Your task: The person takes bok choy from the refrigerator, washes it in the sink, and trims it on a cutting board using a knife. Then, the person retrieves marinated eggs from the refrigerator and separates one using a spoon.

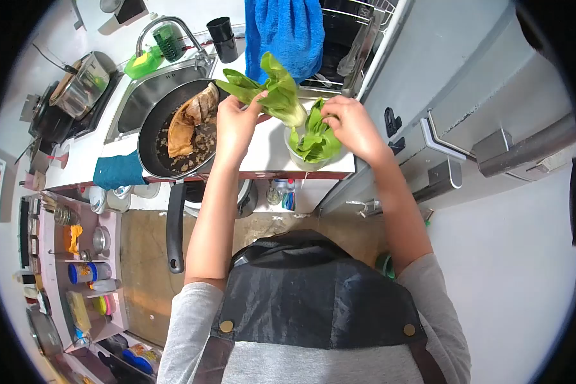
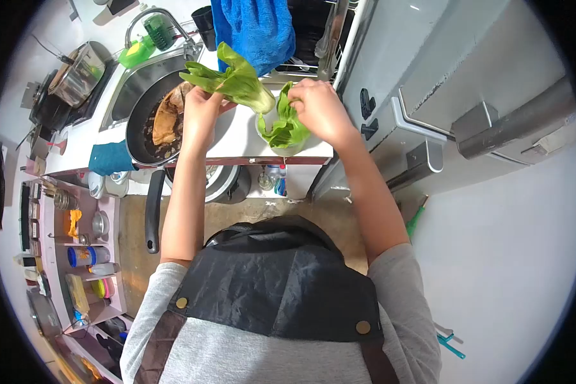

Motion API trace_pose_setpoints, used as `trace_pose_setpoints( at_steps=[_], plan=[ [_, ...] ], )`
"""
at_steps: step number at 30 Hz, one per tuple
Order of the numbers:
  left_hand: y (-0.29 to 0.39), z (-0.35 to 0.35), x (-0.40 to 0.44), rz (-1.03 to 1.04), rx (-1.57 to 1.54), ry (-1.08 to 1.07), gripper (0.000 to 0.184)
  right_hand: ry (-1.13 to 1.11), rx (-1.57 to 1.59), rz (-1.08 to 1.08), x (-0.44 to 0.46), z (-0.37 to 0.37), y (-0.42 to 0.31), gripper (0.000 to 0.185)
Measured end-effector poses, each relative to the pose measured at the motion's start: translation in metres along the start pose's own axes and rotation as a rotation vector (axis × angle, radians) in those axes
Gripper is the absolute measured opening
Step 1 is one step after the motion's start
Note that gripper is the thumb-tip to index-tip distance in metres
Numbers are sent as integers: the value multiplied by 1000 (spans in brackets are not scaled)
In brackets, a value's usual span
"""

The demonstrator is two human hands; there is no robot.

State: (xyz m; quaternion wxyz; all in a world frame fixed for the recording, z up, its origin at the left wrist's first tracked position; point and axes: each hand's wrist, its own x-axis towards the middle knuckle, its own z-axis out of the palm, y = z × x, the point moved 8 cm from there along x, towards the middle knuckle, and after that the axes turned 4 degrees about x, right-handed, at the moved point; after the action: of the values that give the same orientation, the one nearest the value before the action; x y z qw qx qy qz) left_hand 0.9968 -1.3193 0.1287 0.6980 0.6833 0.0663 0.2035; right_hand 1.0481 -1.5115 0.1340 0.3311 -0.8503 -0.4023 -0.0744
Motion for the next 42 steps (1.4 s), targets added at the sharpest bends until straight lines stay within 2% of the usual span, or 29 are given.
trace_pose_setpoints(
  at_steps=[4, 9, 13, 15, 16, 17, 21, 23, 25, 27, 28, 29, 31, 33, 35, 37, 39, 42],
  plan=[
    [0, -9, 1, -10, -73, -12, 23, 247, 152, 8, 5, -42, -14, 13],
    [-10, 4, 4, -19, -60, -52, 22, 378, 239, 41, 4, -63, -7, 10],
    [-31, 23, 5, -18, 270, -61, 27, 493, 220, 12, -1, -78, -14, 12],
    [-32, 30, 2, 43, 703, -65, 31, 519, 228, 35, -4, -88, -21, 11],
    [-27, 38, -3, 131, 782, -71, 31, 513, 240, 34, -3, -90, -22, 11],
    [-38, 42, -4, 5, 905, -181, 33, 507, 252, 32, -2, -94, -24, 11],
    [2, 36, -8, 303, 593, -162, 58, 436, 380, 15, 4, -104, -21, 12],
    [57, 35, -17, 423, 538, -69, 58, 354, 442, -4, 13, -111, -26, 12],
    [74, 55, -20, 446, 438, -316, 54, 240, 472, -23, 24, -114, -35, 11],
    [64, 80, -24, 317, 335, -528, 54, 104, 468, -55, 37, -113, -49, 10],
    [63, 90, -26, 279, 388, -612, 58, 56, 577, -26, 40, -108, -53, 12],
    [40, 93, -15, 246, 304, -589, 55, 99, 617, -58, 43, -109, -56, 13],
    [48, 89, -17, 166, 272, -553, 49, 191, 692, -119, 45, -105, -51, 15],
    [29, 80, -8, 164, 274, -494, 46, 409, 1120, 168, 28, -95, -19, 31],
    [22, 72, -2, 127, 269, -441, 43, 595, 1138, 276, 2, -72, 12, 36],
    [22, 66, -2, 55, 264, -394, 42, 439, 1099, 342, -11, -35, 15, 46],
    [24, 67, -6, -4, 228, -407, 41, 103, 903, 320, -11, -3, -1, 45],
    [26, 72, -11, -1, 163, -419, 39, 151, 957, 286, -10, -3, -10, 41]
  ],
)
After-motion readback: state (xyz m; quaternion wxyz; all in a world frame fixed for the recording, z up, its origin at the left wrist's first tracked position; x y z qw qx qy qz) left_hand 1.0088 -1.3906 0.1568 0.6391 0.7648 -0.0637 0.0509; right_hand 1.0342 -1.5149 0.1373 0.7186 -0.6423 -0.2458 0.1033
